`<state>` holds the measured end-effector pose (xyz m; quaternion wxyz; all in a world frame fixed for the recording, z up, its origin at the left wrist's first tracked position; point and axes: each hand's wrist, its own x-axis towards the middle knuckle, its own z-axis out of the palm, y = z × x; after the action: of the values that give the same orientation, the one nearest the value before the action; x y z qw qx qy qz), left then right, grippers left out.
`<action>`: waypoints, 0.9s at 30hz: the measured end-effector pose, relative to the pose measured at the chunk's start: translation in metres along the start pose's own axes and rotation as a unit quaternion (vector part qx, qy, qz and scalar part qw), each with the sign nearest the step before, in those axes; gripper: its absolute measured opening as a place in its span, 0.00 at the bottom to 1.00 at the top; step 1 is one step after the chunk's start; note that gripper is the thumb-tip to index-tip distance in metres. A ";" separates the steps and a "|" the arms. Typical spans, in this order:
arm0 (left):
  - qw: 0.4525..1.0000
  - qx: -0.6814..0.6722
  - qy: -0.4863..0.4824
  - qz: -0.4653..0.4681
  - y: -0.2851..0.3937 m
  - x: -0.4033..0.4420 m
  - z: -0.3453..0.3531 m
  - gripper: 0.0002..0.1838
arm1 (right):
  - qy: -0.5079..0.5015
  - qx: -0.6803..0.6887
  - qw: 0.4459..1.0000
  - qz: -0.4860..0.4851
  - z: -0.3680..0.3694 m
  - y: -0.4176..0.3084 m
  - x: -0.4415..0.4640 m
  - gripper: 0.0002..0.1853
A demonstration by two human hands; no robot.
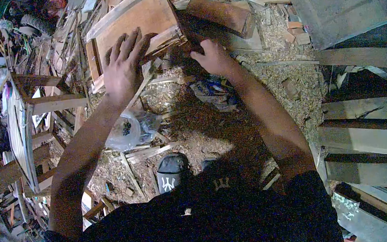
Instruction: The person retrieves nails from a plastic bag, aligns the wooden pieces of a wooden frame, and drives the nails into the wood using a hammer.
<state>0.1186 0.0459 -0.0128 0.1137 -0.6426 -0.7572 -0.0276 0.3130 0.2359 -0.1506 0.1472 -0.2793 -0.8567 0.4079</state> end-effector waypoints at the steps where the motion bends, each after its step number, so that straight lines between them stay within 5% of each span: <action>1: 1.000 0.000 0.000 0.001 0.000 0.000 0.000 0.38 | 0.001 0.000 1.000 0.000 0.000 0.001 -0.001 0.27; 7: 0.999 -0.028 0.024 0.020 -0.004 -0.007 -0.001 0.38 | -0.053 0.011 0.996 0.078 -0.006 -0.012 -0.010 0.26; 10: 1.000 0.001 0.015 0.018 -0.004 -0.008 -0.001 0.39 | 0.013 0.048 0.999 -0.016 -0.001 -0.014 -0.010 0.25; 12: 0.999 -0.027 0.020 0.016 -0.003 -0.007 -0.002 0.41 | -0.030 -0.034 0.994 0.097 -0.009 -0.025 -0.013 0.20; 15: 1.000 -0.015 0.017 0.020 -0.002 -0.007 -0.004 0.41 | 0.024 -0.004 1.000 0.009 -0.001 -0.013 -0.012 0.20; 19: 1.000 0.000 0.009 0.016 -0.002 -0.007 -0.002 0.40 | -0.029 -0.013 0.999 0.044 -0.002 -0.009 -0.011 0.20; 21: 0.999 -0.020 0.028 0.013 -0.001 -0.006 -0.001 0.40 | 0.004 0.043 0.999 -0.019 -0.004 -0.011 -0.013 0.21; 24: 1.000 -0.018 0.004 0.012 -0.002 -0.007 -0.004 0.41 | -0.048 -0.004 0.997 0.058 -0.008 -0.017 -0.011 0.21; 27: 1.000 -0.014 0.016 0.019 0.000 -0.006 -0.006 0.42 | -0.013 0.000 0.999 0.032 -0.011 -0.025 -0.014 0.21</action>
<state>0.1200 0.0391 -0.0082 0.1173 -0.6579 -0.7425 -0.0457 0.3208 0.2211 -0.1251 0.1226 -0.3014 -0.8489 0.4165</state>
